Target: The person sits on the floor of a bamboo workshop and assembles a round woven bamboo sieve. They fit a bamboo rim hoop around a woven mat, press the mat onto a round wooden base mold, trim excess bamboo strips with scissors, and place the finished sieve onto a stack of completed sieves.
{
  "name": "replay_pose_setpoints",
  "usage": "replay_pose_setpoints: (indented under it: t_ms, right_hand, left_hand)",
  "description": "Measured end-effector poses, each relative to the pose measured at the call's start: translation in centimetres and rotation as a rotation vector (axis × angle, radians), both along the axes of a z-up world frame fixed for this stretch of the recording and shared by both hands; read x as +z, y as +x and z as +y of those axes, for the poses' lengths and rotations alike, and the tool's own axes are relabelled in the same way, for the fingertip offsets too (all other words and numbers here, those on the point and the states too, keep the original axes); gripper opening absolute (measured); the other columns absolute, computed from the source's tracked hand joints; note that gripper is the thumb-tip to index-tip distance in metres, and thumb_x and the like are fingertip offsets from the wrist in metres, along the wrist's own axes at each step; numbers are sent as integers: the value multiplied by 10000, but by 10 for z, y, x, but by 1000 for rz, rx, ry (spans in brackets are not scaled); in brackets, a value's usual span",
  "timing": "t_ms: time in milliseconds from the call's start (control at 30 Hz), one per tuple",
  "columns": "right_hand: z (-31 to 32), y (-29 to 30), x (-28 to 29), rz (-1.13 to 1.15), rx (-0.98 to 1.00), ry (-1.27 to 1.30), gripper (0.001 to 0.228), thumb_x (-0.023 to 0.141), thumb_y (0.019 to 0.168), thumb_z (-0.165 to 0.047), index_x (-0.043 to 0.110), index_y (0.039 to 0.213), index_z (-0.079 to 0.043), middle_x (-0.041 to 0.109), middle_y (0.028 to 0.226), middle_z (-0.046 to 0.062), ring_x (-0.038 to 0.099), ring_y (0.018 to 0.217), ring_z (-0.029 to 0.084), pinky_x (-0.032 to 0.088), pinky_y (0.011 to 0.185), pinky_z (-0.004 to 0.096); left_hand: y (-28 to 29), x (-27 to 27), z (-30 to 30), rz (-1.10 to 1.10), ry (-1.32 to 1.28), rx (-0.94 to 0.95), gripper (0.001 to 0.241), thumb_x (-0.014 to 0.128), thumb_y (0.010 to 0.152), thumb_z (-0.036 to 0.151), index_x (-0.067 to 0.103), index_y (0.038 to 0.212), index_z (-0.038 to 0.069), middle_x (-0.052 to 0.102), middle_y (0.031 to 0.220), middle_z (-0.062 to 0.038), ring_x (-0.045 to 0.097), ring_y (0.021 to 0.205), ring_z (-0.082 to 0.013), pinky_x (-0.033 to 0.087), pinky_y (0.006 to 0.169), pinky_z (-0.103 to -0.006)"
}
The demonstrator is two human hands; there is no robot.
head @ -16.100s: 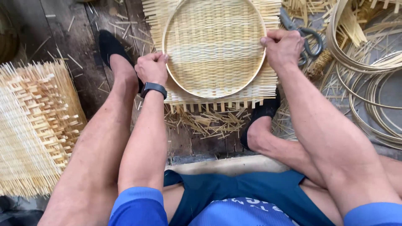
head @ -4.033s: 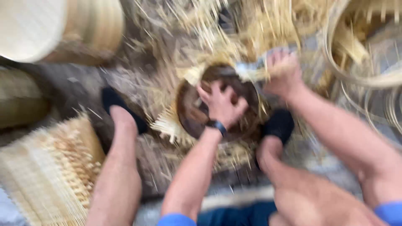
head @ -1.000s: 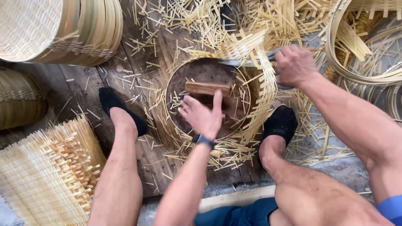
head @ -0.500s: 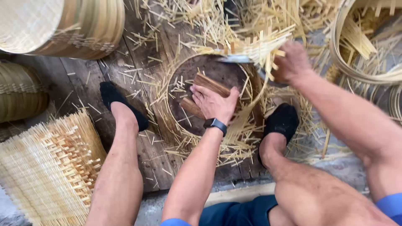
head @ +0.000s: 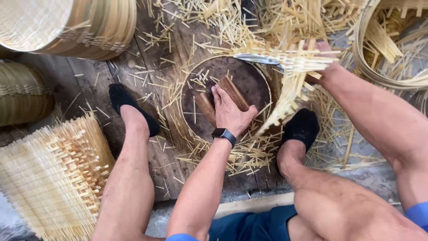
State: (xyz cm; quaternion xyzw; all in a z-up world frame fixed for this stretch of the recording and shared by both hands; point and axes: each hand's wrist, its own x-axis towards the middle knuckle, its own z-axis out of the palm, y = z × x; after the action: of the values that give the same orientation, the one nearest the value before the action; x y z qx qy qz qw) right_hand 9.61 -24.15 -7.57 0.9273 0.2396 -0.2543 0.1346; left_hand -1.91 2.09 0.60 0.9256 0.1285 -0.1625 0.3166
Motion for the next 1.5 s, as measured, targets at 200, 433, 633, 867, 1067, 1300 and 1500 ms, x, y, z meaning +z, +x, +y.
replay_pose_setpoints:
  t_ms: [200, 433, 633, 867, 1067, 1300, 1500]
  right_hand:
    - [-3, 5, -4, 27, -18, 35, 259, 574, 1061, -326, 733, 1040, -122, 684, 1053, 61, 683, 738, 152, 610, 628, 289]
    - [2, 37, 18, 42, -27, 65, 232, 569, 1090, -274, 721, 1034, -109, 687, 1009, 52, 697, 679, 155, 626, 621, 296]
    - [10, 87, 78, 121, 134, -97, 204, 617, 1043, -315, 721, 1000, -145, 711, 937, 53, 720, 726, 154, 622, 636, 299]
    - [-93, 76, 57, 39, -814, 532, 505, 678, 1001, -539, 721, 1103, -46, 733, 994, 224, 707, 899, 340, 544, 790, 461]
    - [-132, -5, 27, 585, -525, 137, 592, 750, 770, -665, 871, 970, -121, 797, 871, 152, 754, 851, 292, 580, 832, 431]
    - [-139, 99, 15, 365, -706, 54, 537, 800, 848, -551, 775, 1009, -39, 751, 1130, 217, 709, 987, 345, 543, 823, 452]
    - [-167, 202, 31, -415, -1389, 744, 446, 647, 934, -552, 775, 966, -127, 728, 848, 66, 703, 761, 214, 545, 675, 393]
  left_hand:
    - [-2, 2, 0, 27, 7, -27, 1281, 815, 682, 416, 56, 1500, -215, 141, 1599, -429, 131, 1544, -462, 172, 1265, -393]
    - [-5, 13, 9, 50, -44, -114, 1299, 821, 661, 387, 35, 1524, -182, 183, 1629, -344, 131, 1561, -418, 197, 1257, -373]
    - [-7, 9, 14, 37, -41, -79, 1318, 853, 676, 406, 29, 1548, -140, 161, 1635, -342, 133, 1562, -395, 208, 1250, -360]
    - [-41, 35, -27, -200, 58, -224, 1192, 829, 739, 526, 197, 1529, -103, 325, 1546, -325, 318, 1452, -442, 274, 1204, -514]
    - [-100, 18, -69, 27, 30, -404, 955, 759, 789, 458, 324, 1480, -37, 503, 1368, -263, 513, 1222, -436, 432, 994, -571]
    - [-54, 20, -76, 141, -43, -234, 817, 756, 755, 80, 364, 1469, 16, 545, 1271, -265, 640, 1016, -463, 552, 842, -521]
    - [-37, -12, -112, 100, -50, -104, 647, 792, 812, 178, 470, 1367, 94, 584, 1160, -235, 661, 934, -454, 542, 780, -532]
